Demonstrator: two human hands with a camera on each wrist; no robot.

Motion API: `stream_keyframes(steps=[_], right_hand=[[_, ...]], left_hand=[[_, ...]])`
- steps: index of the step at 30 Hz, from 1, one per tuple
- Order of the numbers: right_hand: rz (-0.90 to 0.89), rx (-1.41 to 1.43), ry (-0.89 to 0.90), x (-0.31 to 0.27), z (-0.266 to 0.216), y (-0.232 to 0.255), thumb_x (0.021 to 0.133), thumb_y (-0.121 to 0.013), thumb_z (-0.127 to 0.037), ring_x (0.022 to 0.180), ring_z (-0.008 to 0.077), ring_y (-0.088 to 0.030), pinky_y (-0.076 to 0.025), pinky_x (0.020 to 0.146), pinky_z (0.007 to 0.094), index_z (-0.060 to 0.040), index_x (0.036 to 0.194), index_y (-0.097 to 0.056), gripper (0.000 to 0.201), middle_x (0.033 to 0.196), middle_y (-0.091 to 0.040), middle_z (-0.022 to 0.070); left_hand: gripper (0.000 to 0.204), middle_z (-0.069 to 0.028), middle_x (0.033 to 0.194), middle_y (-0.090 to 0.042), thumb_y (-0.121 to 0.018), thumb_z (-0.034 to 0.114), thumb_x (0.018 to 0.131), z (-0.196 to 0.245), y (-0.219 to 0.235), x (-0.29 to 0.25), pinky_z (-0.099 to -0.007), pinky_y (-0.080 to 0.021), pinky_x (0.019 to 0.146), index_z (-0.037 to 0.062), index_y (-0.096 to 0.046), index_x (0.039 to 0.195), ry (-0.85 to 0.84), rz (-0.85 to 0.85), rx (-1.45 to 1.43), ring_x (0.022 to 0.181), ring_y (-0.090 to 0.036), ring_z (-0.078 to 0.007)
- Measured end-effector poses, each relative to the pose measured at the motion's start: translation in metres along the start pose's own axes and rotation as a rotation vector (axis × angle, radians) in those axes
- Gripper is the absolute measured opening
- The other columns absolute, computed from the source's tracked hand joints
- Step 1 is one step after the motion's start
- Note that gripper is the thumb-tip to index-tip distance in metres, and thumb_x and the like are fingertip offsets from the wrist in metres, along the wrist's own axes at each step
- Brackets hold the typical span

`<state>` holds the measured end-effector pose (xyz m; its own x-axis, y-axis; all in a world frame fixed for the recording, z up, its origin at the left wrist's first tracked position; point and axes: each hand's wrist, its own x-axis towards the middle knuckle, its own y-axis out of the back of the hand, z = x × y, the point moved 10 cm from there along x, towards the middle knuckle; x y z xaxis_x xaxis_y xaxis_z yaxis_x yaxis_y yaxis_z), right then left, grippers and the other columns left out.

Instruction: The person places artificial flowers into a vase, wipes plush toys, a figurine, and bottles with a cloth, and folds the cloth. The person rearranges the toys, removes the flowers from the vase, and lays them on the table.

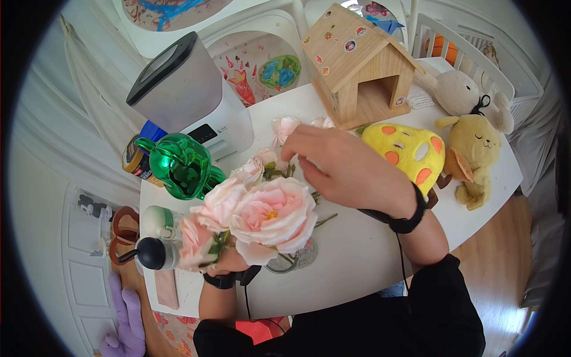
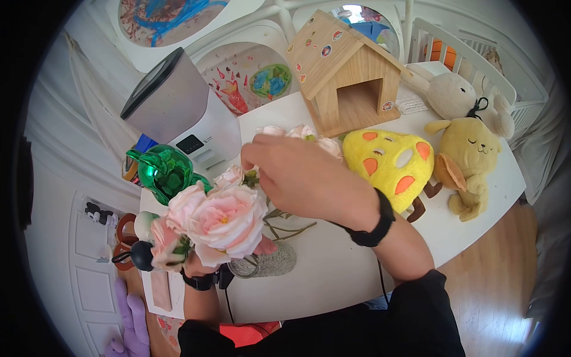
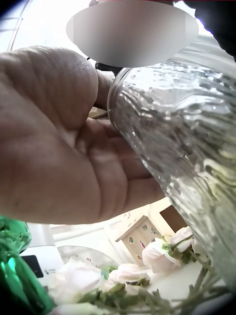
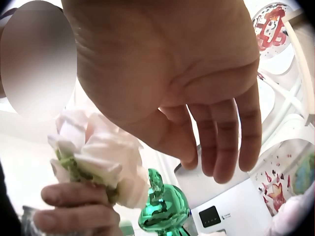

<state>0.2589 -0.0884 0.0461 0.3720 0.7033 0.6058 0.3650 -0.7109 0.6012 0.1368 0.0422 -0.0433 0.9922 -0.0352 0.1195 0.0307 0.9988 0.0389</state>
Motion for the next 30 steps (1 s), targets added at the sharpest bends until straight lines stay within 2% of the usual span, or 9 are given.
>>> stream_keyframes(steps=[6,8,15,18,20,24,27,28,30], right_hand=[[-0.381,-0.048,-0.203,-0.030,0.051,-0.116,0.081,-0.067,-0.008,0.097,0.0366,-0.066,-0.053,0.080,0.0449,-0.0056,0.103,-0.066,0.022,0.100,-0.066,0.0170],[-0.608,-0.271,-0.304,-0.049,0.074,-0.154,0.079,-0.067,-0.007,0.094,0.0378,-0.066,-0.053,0.078,0.0462,-0.0037,0.099,-0.066,0.020,0.097,-0.067,0.0179],[-0.588,-0.235,-0.300,-0.035,0.082,-0.130,0.077,-0.064,-0.003,0.087,0.0362,-0.069,-0.053,0.075,0.0454,-0.0026,0.094,-0.066,0.018,0.089,-0.068,0.0177],[-0.485,-0.133,-0.341,-0.021,0.077,-0.083,0.076,-0.062,0.000,0.084,0.0349,-0.068,-0.052,0.072,0.0443,-0.0030,0.096,-0.065,0.020,0.084,-0.068,0.0166],[-0.244,0.009,-0.317,-0.010,0.072,-0.043,0.079,-0.063,-0.001,0.075,0.0302,-0.065,-0.050,0.068,0.0405,-0.0031,0.097,-0.065,0.019,0.076,-0.064,0.0123],[-0.162,0.093,-0.355,-0.001,0.052,0.001,0.082,-0.066,-0.007,0.074,0.0301,-0.065,-0.049,0.067,0.0412,0.0008,0.096,-0.066,0.017,0.077,-0.066,0.0133],[0.053,0.282,-0.364,0.004,0.034,0.036,0.091,-0.068,-0.008,0.066,0.0077,-0.054,-0.045,0.061,0.0271,0.0010,0.098,-0.065,0.012,0.074,-0.060,0.0015],[0.047,0.283,-0.364,0.004,0.032,0.032,0.091,-0.068,-0.008,0.066,0.0077,-0.054,-0.045,0.061,0.0271,0.0010,0.098,-0.065,0.012,0.074,-0.060,0.0015],[0.277,0.632,-0.287,0.003,0.028,0.043,0.095,-0.066,-0.009,0.066,0.0071,-0.054,-0.045,0.062,0.0240,0.0004,0.101,-0.065,0.011,0.079,-0.062,-0.0004]], left_hand=[[0.018,-0.0180,0.099,-0.065,-0.049,0.020,0.101,-0.015,-0.005,-0.061,-0.0480,-0.047,0.100,0.0029,-0.051,0.103,-0.008,0.056,-0.034,0.101,-0.064,-0.0328],[0.018,-0.0183,0.098,-0.065,-0.049,0.021,0.101,-0.009,-0.012,-0.059,-0.0487,-0.047,0.100,0.0032,-0.051,0.102,-0.004,0.091,-0.037,0.101,-0.064,-0.0334],[0.024,-0.0195,0.090,-0.064,-0.047,0.029,0.101,-0.003,-0.004,-0.026,-0.0509,-0.048,0.096,0.0076,-0.042,0.090,-0.035,0.274,-0.030,0.095,-0.064,-0.0345],[0.022,-0.0200,0.089,-0.064,-0.045,0.026,0.100,0.000,-0.001,-0.021,-0.0487,-0.051,0.092,0.0066,-0.042,0.089,-0.057,0.288,-0.030,0.092,-0.065,-0.0341],[0.022,-0.0201,0.089,-0.064,-0.044,0.024,0.099,-0.002,-0.004,-0.015,-0.0452,-0.052,0.088,0.0064,-0.041,0.088,-0.034,0.262,-0.014,0.090,-0.065,-0.0330],[0.022,-0.0201,0.088,-0.064,-0.043,0.024,0.099,-0.004,-0.006,-0.003,-0.0424,-0.052,0.087,0.0061,-0.040,0.087,-0.087,0.248,-0.008,0.089,-0.066,-0.0316],[0.023,-0.0205,0.087,-0.065,-0.042,0.025,0.099,-0.007,-0.006,-0.002,-0.0409,-0.052,0.085,0.0056,-0.040,0.087,-0.115,0.281,0.038,0.089,-0.066,-0.0304],[0.024,-0.0205,0.087,-0.065,-0.042,0.026,0.099,-0.004,-0.007,-0.003,-0.0402,-0.052,0.085,0.0055,-0.040,0.086,-0.119,0.305,0.045,0.089,-0.066,-0.0299],[0.025,-0.0205,0.086,-0.065,-0.042,0.026,0.100,-0.003,-0.006,-0.004,-0.0395,-0.052,0.084,0.0054,-0.040,0.086,-0.120,0.331,0.051,0.089,-0.066,-0.0295]])
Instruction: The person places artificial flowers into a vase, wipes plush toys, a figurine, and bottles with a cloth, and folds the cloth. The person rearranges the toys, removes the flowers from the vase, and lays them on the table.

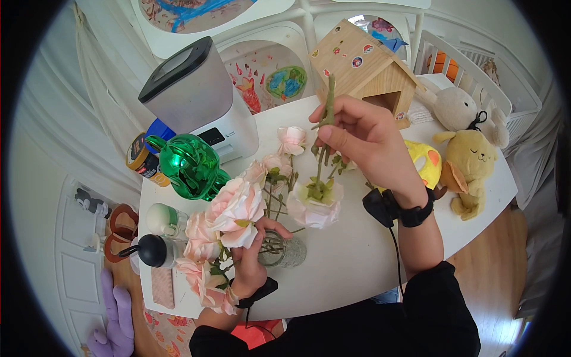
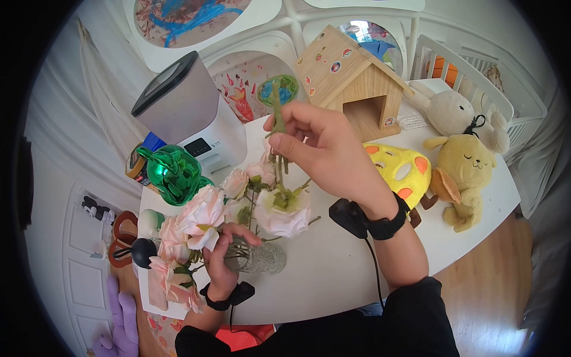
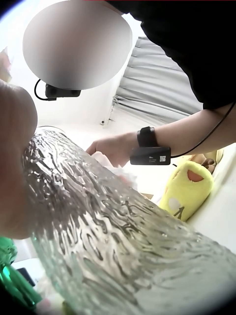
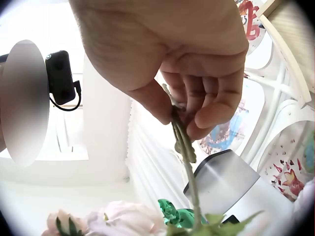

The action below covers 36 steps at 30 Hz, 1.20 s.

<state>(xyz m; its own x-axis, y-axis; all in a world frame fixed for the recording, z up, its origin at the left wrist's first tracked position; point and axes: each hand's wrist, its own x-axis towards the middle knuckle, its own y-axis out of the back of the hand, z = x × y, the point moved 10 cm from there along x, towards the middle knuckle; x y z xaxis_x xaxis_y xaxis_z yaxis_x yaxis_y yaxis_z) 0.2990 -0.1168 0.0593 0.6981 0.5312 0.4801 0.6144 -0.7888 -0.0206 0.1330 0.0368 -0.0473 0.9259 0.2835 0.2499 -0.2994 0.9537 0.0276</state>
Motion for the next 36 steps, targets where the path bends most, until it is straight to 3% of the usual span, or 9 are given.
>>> stream_keyframes(steps=[4,12,13,17,21,30,32,34,36], right_hand=[[-0.012,0.073,-0.164,-0.004,0.000,-0.003,0.097,-0.067,-0.010,0.071,0.0054,-0.060,-0.049,0.065,0.0220,-0.0001,0.104,-0.065,0.013,0.083,-0.066,-0.0008],[-0.310,0.781,-0.041,-0.006,-0.022,-0.022,0.108,-0.040,-0.025,0.102,0.0316,-0.067,-0.055,0.092,0.0374,0.0125,0.119,-0.060,0.044,0.131,-0.060,0.0266],[-0.199,0.665,-0.018,-0.003,-0.017,-0.013,0.104,-0.051,-0.014,0.107,0.0282,-0.065,-0.054,0.094,0.0378,0.0096,0.121,-0.058,0.030,0.124,-0.062,0.0234],[-0.162,0.617,0.062,-0.008,-0.013,-0.022,0.085,-0.066,0.017,0.104,0.0205,-0.065,-0.055,0.090,0.0353,0.0024,0.125,-0.052,0.044,0.111,-0.059,0.0138],[-0.081,0.594,0.018,-0.010,-0.015,-0.038,0.082,-0.072,0.009,0.090,0.0202,-0.067,-0.055,0.082,0.0333,-0.0020,0.128,-0.050,0.052,0.126,-0.052,0.0127],[-0.395,0.306,-0.076,-0.044,-0.013,-0.099,0.088,-0.060,0.013,0.084,0.0174,-0.069,-0.055,0.072,0.0354,-0.0001,0.109,-0.059,0.025,0.088,-0.065,0.0091],[-0.429,0.100,-0.087,-0.051,-0.007,-0.101,0.087,-0.063,0.005,0.081,0.0281,-0.068,-0.053,0.074,0.0411,0.0008,0.105,-0.060,0.018,0.087,-0.064,0.0152],[-0.491,-0.234,0.196,-0.058,-0.030,-0.109,0.088,-0.063,-0.004,0.083,0.0419,-0.063,-0.051,0.076,0.0461,0.0014,0.105,-0.060,0.018,0.089,-0.063,0.0211],[-0.423,-0.193,0.223,-0.058,-0.026,-0.110,0.089,-0.061,-0.006,0.086,0.0459,-0.061,-0.051,0.077,0.0492,0.0019,0.104,-0.060,0.017,0.093,-0.065,0.0217]], left_hand=[[0.028,-0.0197,0.087,-0.066,-0.041,0.027,0.100,0.002,0.000,-0.002,-0.0381,-0.051,0.085,0.0050,-0.042,0.084,0.027,-0.012,0.077,0.087,-0.066,-0.0281],[0.036,-0.0175,0.089,-0.067,-0.035,0.028,0.105,-0.012,0.003,-0.002,-0.0384,-0.051,0.084,-0.0004,-0.056,0.098,0.095,-0.165,0.141,0.086,-0.066,-0.0273],[0.044,-0.0132,0.093,-0.069,-0.026,0.030,0.109,-0.003,-0.007,-0.002,-0.0338,-0.043,0.093,-0.0004,-0.057,0.113,0.072,-0.209,0.062,0.093,-0.061,-0.0205],[0.046,-0.0181,0.089,-0.067,-0.026,0.035,0.110,0.003,-0.008,-0.002,-0.0382,-0.052,0.085,0.0005,-0.055,0.105,0.026,-0.110,0.074,0.086,-0.067,-0.0281],[0.052,-0.0189,0.089,-0.068,-0.020,0.040,0.110,0.002,-0.006,-0.005,-0.0386,-0.052,0.087,0.0000,-0.054,0.110,0.019,-0.082,0.040,0.087,-0.067,-0.0275],[0.045,-0.0162,0.110,-0.067,-0.034,0.034,0.109,-0.026,0.016,-0.021,-0.0380,-0.050,0.093,-0.0018,-0.055,0.126,0.067,0.132,-0.084,0.099,-0.066,-0.0259],[0.045,-0.0162,0.119,-0.065,-0.035,0.034,0.108,-0.032,0.032,-0.033,-0.0405,-0.051,0.095,-0.0013,-0.053,0.130,0.024,0.255,0.072,0.105,-0.065,-0.0267],[0.045,-0.0122,0.128,-0.060,-0.046,0.032,0.104,-0.043,0.037,-0.043,-0.0373,-0.050,0.097,-0.0005,-0.053,0.134,0.095,0.265,0.205,0.112,-0.062,-0.0234],[0.045,-0.0122,0.128,-0.060,-0.046,0.032,0.104,-0.046,0.037,-0.043,-0.0372,-0.050,0.097,-0.0005,-0.053,0.135,0.090,0.259,0.191,0.112,-0.062,-0.0233]])
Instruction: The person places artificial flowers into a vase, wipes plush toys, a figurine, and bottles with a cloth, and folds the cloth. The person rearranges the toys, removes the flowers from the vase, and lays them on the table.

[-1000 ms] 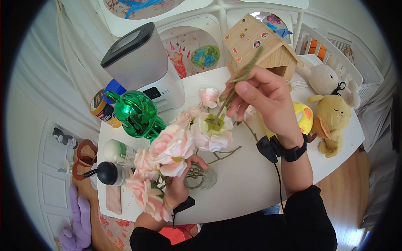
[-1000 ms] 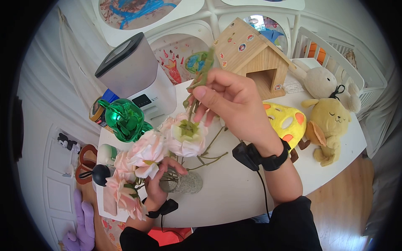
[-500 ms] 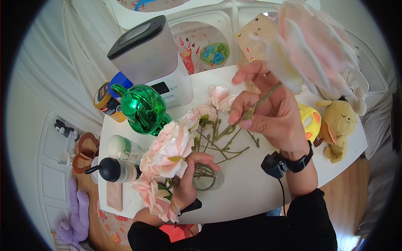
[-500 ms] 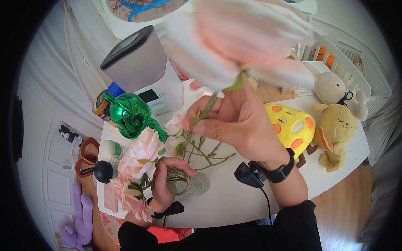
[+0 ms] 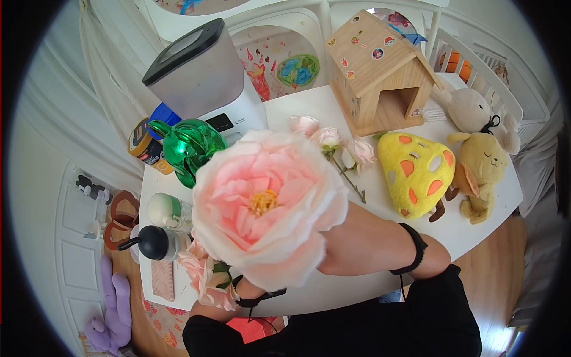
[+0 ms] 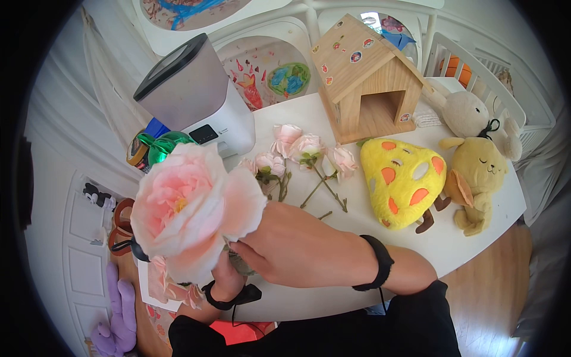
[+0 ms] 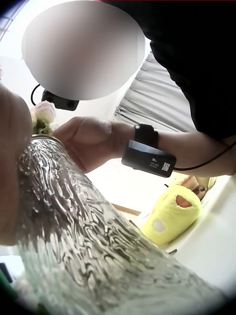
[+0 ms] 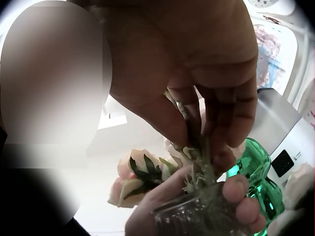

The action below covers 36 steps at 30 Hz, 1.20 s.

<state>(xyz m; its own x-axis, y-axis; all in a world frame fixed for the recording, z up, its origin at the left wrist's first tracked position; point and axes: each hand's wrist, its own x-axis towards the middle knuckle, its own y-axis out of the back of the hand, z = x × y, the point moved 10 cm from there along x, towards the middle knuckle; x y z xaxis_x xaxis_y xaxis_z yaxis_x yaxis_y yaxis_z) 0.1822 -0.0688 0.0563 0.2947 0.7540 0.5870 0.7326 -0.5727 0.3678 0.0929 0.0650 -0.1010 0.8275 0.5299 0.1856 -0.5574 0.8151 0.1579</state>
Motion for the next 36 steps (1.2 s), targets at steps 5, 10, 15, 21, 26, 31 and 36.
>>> stream_keyframes(steps=[5,10,15,21,26,31,36], right_hand=[[-0.259,-0.045,-0.147,-0.008,0.010,-0.013,0.085,-0.066,-0.007,0.097,0.0433,-0.061,-0.050,0.081,0.0469,-0.0008,0.110,-0.059,0.027,0.101,-0.064,0.0211],[-0.047,0.024,-0.098,0.003,0.007,0.002,0.081,-0.070,-0.009,0.091,0.0413,-0.063,-0.051,0.076,0.0454,-0.0017,0.105,-0.061,0.027,0.095,-0.066,0.0189],[0.083,0.141,-0.096,0.007,0.013,0.006,0.080,-0.072,-0.010,0.078,0.0439,-0.063,-0.052,0.070,0.0437,0.0012,0.100,-0.061,0.026,0.085,-0.067,0.0207],[0.065,0.122,-0.171,0.006,0.038,-0.007,0.081,-0.073,-0.009,0.087,0.0424,-0.065,-0.054,0.079,0.0427,0.0032,0.107,-0.061,0.031,0.092,-0.068,0.0204],[0.152,0.314,-0.120,0.014,0.049,-0.001,0.080,-0.076,-0.005,0.118,0.0354,-0.059,-0.049,0.098,0.0406,0.0007,0.128,-0.052,0.054,0.128,-0.057,0.0181],[0.002,0.196,0.036,0.015,0.043,-0.012,0.081,-0.071,-0.002,0.116,0.0332,-0.061,-0.049,0.097,0.0399,-0.0016,0.132,-0.050,0.055,0.120,-0.059,0.0162],[-0.149,0.213,-0.260,0.009,0.079,0.009,0.083,-0.070,-0.001,0.108,0.0277,-0.063,-0.051,0.092,0.0380,-0.0019,0.129,-0.057,0.048,0.121,-0.064,0.0127]], left_hand=[[0.046,-0.0118,0.128,-0.060,-0.047,0.033,0.104,0.000,0.001,0.002,-0.0369,-0.049,0.099,-0.0004,-0.052,0.135,-0.022,0.001,-0.069,0.114,-0.061,-0.0231],[0.047,-0.0115,0.129,-0.060,-0.047,0.033,0.103,0.001,0.004,0.004,-0.0365,-0.048,0.100,-0.0003,-0.052,0.136,-0.048,0.004,-0.135,0.115,-0.060,-0.0228],[0.048,-0.0111,0.129,-0.060,-0.048,0.034,0.102,0.001,0.005,0.006,-0.0362,-0.048,0.102,-0.0002,-0.052,0.136,-0.074,0.006,-0.205,0.117,-0.060,-0.0225],[0.050,-0.0105,0.133,-0.058,-0.046,0.033,0.102,-0.008,0.012,0.007,-0.0376,-0.042,0.108,-0.0017,-0.050,0.138,-0.094,0.027,-0.266,0.124,-0.055,-0.0216],[0.046,-0.0109,0.135,-0.057,-0.056,0.013,0.097,0.022,-0.009,0.011,-0.0370,-0.041,0.108,0.0003,-0.046,0.140,-0.006,-0.086,-0.342,0.125,-0.055,-0.0202],[0.026,-0.0176,0.117,-0.063,-0.047,0.020,0.103,0.051,-0.022,0.012,-0.0418,-0.046,0.101,0.0001,-0.055,0.117,-0.086,-0.243,0.149,0.111,-0.061,-0.0278],[0.028,-0.0215,0.105,-0.064,-0.041,0.026,0.106,0.044,-0.030,0.015,-0.0456,-0.049,0.096,-0.0003,-0.053,0.105,-0.123,-0.346,-0.166,0.102,-0.062,-0.0323]])
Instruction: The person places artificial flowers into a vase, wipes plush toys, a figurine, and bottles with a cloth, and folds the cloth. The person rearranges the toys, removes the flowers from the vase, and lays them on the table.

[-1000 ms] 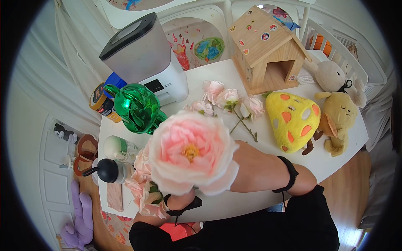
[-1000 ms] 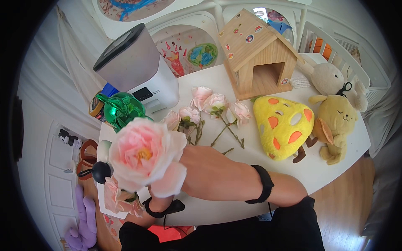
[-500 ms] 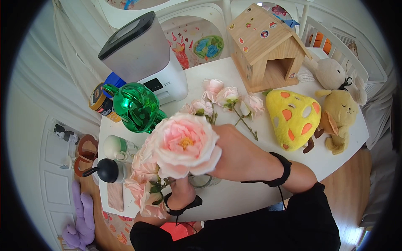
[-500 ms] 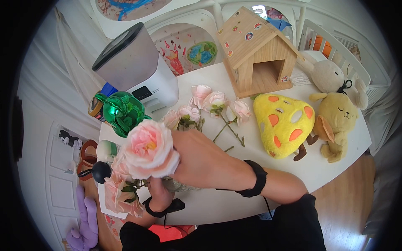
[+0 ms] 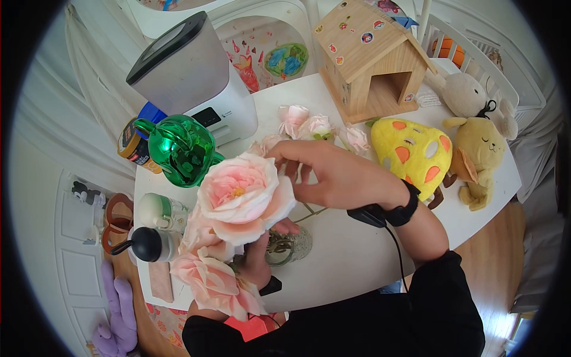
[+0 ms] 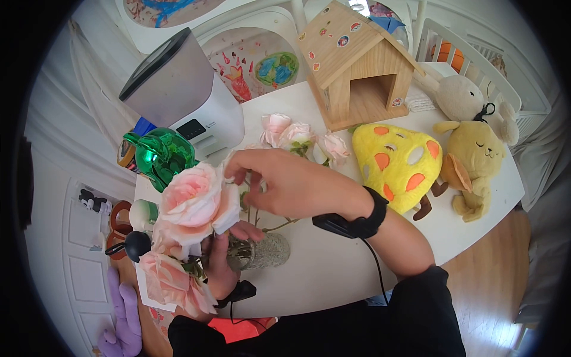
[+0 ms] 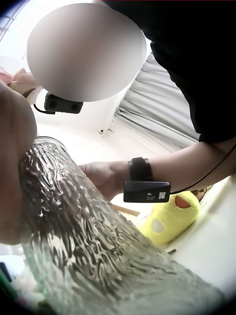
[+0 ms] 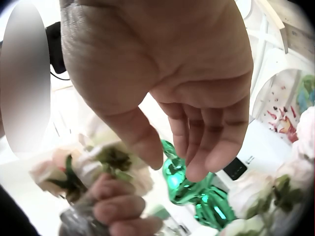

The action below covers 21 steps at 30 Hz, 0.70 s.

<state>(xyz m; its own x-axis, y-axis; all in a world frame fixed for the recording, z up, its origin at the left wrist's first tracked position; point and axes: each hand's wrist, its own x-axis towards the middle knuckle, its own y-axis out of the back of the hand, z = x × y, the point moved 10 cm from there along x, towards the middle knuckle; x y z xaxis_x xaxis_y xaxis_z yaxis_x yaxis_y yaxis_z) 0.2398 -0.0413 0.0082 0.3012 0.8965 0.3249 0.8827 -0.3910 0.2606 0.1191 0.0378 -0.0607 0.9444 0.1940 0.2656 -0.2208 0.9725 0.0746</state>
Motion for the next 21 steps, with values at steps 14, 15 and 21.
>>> stream_keyframes(steps=[14,15,21], right_hand=[[-0.168,-0.721,-0.241,-0.005,0.085,-0.038,0.076,-0.068,-0.008,0.084,0.0365,-0.070,-0.055,0.068,0.0454,0.0015,0.088,-0.066,0.015,0.087,-0.068,0.0200],[-0.122,-0.673,-0.201,-0.005,0.079,-0.034,0.075,-0.068,-0.007,0.082,0.0365,-0.070,-0.055,0.067,0.0448,0.0015,0.086,-0.067,0.014,0.086,-0.068,0.0204],[-0.201,-0.693,-0.275,-0.006,0.103,-0.044,0.073,-0.065,-0.006,0.083,0.0373,-0.070,-0.054,0.070,0.0458,0.0010,0.083,-0.067,0.012,0.086,-0.069,0.0183]], left_hand=[[0.035,-0.0267,0.089,-0.063,-0.035,0.030,0.107,0.009,-0.010,0.010,-0.0498,-0.051,0.089,0.0007,-0.044,0.089,-0.058,-0.002,-0.107,0.091,-0.063,-0.0383],[0.035,-0.0266,0.089,-0.063,-0.035,0.030,0.107,0.008,-0.010,0.010,-0.0498,-0.051,0.089,0.0008,-0.044,0.088,-0.047,0.008,-0.106,0.091,-0.063,-0.0382],[0.038,-0.0257,0.088,-0.063,-0.034,0.032,0.107,0.008,-0.009,0.010,-0.0493,-0.052,0.087,0.0011,-0.043,0.087,-0.018,0.034,-0.073,0.089,-0.063,-0.0376]])
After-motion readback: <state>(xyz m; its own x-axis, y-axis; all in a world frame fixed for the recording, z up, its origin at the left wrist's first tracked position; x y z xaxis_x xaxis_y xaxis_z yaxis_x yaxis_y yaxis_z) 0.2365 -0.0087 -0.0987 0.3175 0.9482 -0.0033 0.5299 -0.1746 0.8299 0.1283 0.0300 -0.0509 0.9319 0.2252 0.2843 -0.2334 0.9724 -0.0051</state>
